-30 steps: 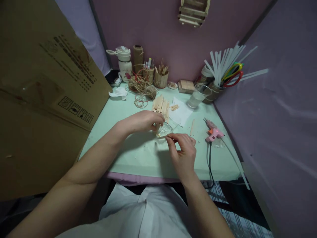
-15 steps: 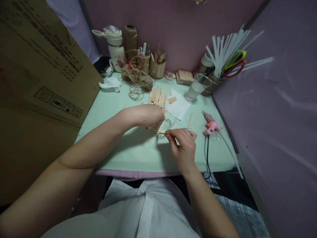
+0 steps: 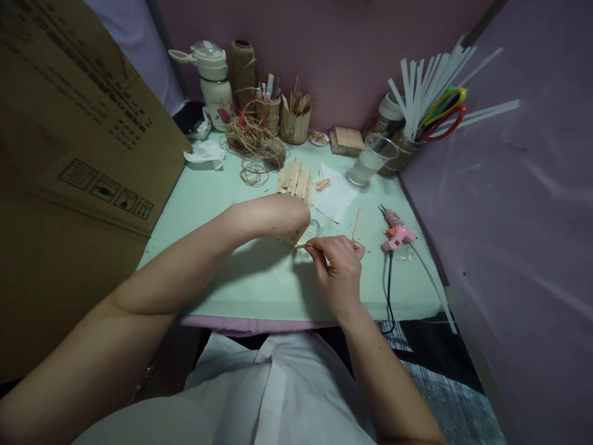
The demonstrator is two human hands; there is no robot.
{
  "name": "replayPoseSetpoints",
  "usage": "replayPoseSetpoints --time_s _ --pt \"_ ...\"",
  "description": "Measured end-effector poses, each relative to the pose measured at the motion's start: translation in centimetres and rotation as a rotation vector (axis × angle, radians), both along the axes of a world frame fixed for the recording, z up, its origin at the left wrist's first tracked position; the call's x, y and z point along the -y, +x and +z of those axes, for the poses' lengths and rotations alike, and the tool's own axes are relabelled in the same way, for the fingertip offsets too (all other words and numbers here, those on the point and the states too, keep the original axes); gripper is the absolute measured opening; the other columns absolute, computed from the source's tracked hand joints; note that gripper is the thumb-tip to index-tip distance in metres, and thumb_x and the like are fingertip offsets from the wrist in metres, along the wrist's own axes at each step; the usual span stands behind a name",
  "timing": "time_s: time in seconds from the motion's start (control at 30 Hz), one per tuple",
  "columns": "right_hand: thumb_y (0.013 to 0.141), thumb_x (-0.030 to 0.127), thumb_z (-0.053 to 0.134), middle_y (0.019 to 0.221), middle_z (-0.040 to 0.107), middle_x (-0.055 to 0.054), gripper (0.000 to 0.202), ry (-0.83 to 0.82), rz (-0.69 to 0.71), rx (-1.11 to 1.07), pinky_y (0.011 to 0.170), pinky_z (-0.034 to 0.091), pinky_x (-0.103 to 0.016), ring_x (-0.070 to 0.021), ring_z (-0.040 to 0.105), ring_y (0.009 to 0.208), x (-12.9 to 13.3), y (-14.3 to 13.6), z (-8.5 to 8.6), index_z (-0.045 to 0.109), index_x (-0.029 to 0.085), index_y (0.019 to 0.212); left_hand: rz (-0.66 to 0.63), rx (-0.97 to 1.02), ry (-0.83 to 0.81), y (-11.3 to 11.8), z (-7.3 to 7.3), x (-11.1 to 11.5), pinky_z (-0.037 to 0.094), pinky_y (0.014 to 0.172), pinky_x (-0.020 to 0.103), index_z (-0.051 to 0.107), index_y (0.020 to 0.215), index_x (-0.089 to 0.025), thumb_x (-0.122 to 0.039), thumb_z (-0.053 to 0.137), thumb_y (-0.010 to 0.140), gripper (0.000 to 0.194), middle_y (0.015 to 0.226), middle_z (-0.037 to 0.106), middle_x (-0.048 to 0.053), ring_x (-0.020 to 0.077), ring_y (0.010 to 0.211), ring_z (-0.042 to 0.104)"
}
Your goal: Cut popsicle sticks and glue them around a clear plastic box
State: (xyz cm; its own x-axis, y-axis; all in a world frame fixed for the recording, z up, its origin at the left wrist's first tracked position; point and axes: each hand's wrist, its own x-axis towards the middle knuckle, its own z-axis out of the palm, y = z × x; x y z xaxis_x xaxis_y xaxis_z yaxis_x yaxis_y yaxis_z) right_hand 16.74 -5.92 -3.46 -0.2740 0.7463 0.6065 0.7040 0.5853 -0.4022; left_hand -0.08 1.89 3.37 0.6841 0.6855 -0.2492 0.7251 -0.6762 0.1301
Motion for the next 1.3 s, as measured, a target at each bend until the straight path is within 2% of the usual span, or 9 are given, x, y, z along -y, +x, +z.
replayPoseSetpoints --time_s 0.2,0.43,0.7,1.0,1.17,1.3 --pt "0.093 0.026 0.062 0.076 0.072 0.001 0.011 -0.017 -0.009 0.010 0.078 0.032 -0.035 -0.0179 0.064 0.076 -0.2 -0.2 -0.1 0.068 0.023 0.085 0.008 0.019 0.004 -0.1 -0.3 -0.1 0.038 0.059 0.030 0.078 0.092 -0.009 -0.008 0.067 0.062 0.032 0.075 0.072 0.015 0.0223 0.067 0.062" --pt "0.093 0.025 0.064 0.077 0.073 0.002 0.008 -0.005 -0.017 0.029 0.079 0.030 -0.035 -0.0174 0.063 0.077 -0.2 -0.2 0.0 0.067 0.023 0.086 0.005 0.004 0.002 0.0 0.3 0.2 0.038 0.061 0.030 0.078 0.095 -0.008 -0.009 0.064 0.066 0.032 0.078 0.073 0.016 0.0217 0.067 0.061" --pt "0.097 0.029 0.056 0.078 0.071 -0.001 0.016 0.075 -0.082 0.197 0.079 0.028 -0.038 -0.0195 0.060 0.079 0.2 -0.7 0.6 0.066 0.022 0.087 -0.004 0.016 -0.001 -0.1 0.3 0.2 0.037 0.058 0.030 0.078 0.092 -0.008 -0.009 0.064 0.066 0.030 0.074 0.072 0.015 0.0205 0.063 0.060" --pt "0.094 0.029 0.060 0.079 0.070 -0.001 0.009 0.105 -0.101 0.106 0.079 0.030 -0.037 -0.0184 0.060 0.075 0.1 -0.7 0.4 0.064 0.023 0.100 0.030 0.031 -0.039 0.0 0.4 0.3 0.040 0.064 0.030 0.078 0.095 -0.008 -0.012 0.066 0.066 0.031 0.078 0.073 0.016 0.0225 0.071 0.063" --pt "0.094 0.027 0.060 0.085 0.071 -0.003 0.008 0.153 -0.104 0.099 0.079 0.031 -0.037 -0.0199 0.061 0.080 -0.3 -0.7 0.4 0.067 0.024 0.094 0.004 0.047 -0.040 -0.1 -0.1 0.0 0.039 0.061 0.029 0.078 0.090 -0.008 -0.011 0.067 0.064 0.029 0.073 0.072 0.015 0.0197 0.065 0.060" --pt "0.093 0.027 0.062 0.087 0.071 -0.005 0.007 0.180 -0.123 0.080 0.080 0.034 -0.038 -0.0219 0.062 0.084 -0.8 -0.7 0.4 0.068 0.023 0.092 0.002 0.046 -0.047 -0.1 0.1 0.1 0.037 0.058 0.028 0.077 0.088 -0.007 -0.009 0.065 0.065 0.026 0.069 0.070 0.013 0.0175 0.059 0.056"
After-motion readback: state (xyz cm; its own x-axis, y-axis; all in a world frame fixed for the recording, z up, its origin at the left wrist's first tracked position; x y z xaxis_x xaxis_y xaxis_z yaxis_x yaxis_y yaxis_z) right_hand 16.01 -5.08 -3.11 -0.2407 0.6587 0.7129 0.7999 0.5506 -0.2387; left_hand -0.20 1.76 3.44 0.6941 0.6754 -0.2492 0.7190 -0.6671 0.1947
